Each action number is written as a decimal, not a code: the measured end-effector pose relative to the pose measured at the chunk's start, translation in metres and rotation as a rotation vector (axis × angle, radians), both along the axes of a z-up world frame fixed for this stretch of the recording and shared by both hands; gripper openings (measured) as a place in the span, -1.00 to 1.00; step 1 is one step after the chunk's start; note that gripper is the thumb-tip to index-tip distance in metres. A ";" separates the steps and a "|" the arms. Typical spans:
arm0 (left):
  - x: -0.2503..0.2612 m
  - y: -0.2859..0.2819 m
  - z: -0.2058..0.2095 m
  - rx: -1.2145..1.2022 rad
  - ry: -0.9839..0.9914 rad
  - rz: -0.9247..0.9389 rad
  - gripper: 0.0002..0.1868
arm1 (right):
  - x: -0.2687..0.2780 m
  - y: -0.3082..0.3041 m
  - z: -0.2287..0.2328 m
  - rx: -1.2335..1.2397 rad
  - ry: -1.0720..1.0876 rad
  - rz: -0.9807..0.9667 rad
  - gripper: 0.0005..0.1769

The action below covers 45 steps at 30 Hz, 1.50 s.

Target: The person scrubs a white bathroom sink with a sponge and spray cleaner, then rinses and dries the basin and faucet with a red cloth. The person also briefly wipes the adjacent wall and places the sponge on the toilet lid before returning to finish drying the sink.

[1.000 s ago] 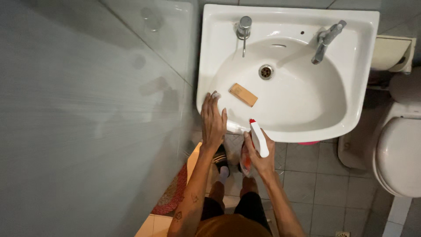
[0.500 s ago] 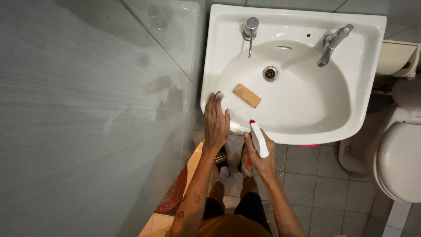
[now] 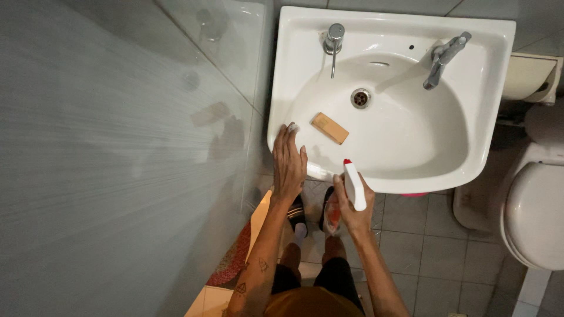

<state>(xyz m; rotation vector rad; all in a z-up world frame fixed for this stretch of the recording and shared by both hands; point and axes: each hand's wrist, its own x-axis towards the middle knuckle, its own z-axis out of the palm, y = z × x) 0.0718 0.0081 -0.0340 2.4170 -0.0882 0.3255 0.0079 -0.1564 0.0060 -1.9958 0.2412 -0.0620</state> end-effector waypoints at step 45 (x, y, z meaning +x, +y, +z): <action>0.004 -0.005 -0.008 0.091 0.078 0.001 -0.46 | -0.011 -0.087 0.009 0.049 -0.008 -0.389 -0.66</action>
